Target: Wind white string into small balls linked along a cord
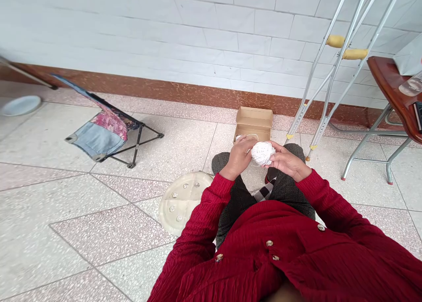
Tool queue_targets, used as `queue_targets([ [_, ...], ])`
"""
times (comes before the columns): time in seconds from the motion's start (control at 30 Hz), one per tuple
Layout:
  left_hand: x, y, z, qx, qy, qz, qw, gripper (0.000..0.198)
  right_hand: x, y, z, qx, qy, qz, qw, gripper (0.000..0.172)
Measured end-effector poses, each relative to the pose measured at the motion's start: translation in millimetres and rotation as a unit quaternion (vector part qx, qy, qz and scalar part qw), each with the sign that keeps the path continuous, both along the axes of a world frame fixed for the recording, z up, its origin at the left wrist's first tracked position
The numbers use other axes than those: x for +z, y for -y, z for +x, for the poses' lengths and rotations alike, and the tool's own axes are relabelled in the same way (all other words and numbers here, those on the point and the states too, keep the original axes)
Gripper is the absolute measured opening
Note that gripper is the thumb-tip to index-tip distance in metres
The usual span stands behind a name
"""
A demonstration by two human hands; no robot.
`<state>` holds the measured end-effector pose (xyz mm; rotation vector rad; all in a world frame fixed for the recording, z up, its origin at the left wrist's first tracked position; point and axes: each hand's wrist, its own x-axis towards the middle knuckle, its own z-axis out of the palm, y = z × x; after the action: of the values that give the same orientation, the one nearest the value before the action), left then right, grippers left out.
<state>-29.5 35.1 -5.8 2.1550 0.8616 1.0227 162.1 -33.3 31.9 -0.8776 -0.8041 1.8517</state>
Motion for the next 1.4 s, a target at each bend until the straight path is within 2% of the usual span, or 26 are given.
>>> queue_targets([
  [0.1, -4.9, 2, 0, -0.013, -0.036, 0.011, 0.999, 0.026, 7.5, -1, 3, -0.013, -0.005, 0.015, 1.000, 0.054],
  [0.23, -6.8, 11, 3, -0.032, -0.004, -0.019, 0.999, 0.028, 23.7, -4, 6, -0.039, 0.033, 0.050, 0.997, 0.054],
  [0.4, -9.6, 28, 6, -0.070, 0.012, -0.128, 0.989, 0.035, 33.0, -23, 12, -0.119, 0.127, 0.131, 0.976, 0.054],
  [0.47, -11.2, 33, 4, -0.081, -0.001, -0.160, 0.984, 0.036, 26.8, -36, 19, -0.171, 0.210, 0.184, 0.945, 0.055],
  [0.57, -7.3, 35, -3, -0.089, -0.031, -0.143, 0.985, 0.035, 5.7, -50, 29, -0.216, 0.392, 0.243, 0.861, 0.054],
  [0.63, 0.2, 31, -9, -0.080, -0.053, -0.099, 0.990, 0.032, -12.2, -49, 31, -0.181, 0.500, 0.261, 0.806, 0.052],
  [0.7, 9.1, 26, -15, -0.061, -0.073, -0.049, 0.994, 0.026, -28.2, -40, 28, -0.109, 0.556, 0.261, 0.782, 0.052],
  [0.73, 13.0, 23, -16, -0.056, -0.081, -0.029, 0.995, 0.025, -34.1, -33, 25, -0.066, 0.558, 0.252, 0.788, 0.051],
  [0.77, 16.2, 20, -17, -0.056, -0.087, -0.014, 0.995, 0.024, -38.2, -27, 21, -0.023, 0.540, 0.238, 0.807, 0.051],
  [0.87, 19.8, 14, -17, -0.077, -0.078, -0.007, 0.994, 0.024, -38.2, -10, 14, 0.096, 0.382, 0.171, 0.903, 0.053],
  [0.9, 18.8, 13, -16, -0.081, -0.058, -0.018, 0.995, 0.025, -34.6, -6, 13, 0.119, 0.316, 0.150, 0.929, 0.056],
  [0.97, 14.1, 13, -14, -0.071, 0.000, -0.056, 0.996, 0.027, -24.4, -1, 13, 0.133, 0.206, 0.119, 0.962, 0.059],
  [1.07, 2.6, 15, -10, -0.031, 0.070, -0.143, 0.987, 0.031, -8.6, 3, 17, 0.092, 0.104, 0.089, 0.986, 0.060],
  [1.2, -11.6, 21, -2, -0.012, 0.091, -0.243, 0.966, 0.041, 5.7, -3, 18, 0.012, 0.040, 0.075, 0.996, 0.067],
  [1.3, -14.2, 29, 4, -0.036, 0.073, -0.253, 0.964, 0.040, 11.9, -16, 18, -0.059, 0.070, 0.084, 0.992, 0.060],
  [1.4, -9.2, 36, 5, -0.055, 0.029, -0.233, 0.971, 0.038, 11.4, -33, 21, -0.150, 0.187, 0.113, 0.964, 0.051],
])
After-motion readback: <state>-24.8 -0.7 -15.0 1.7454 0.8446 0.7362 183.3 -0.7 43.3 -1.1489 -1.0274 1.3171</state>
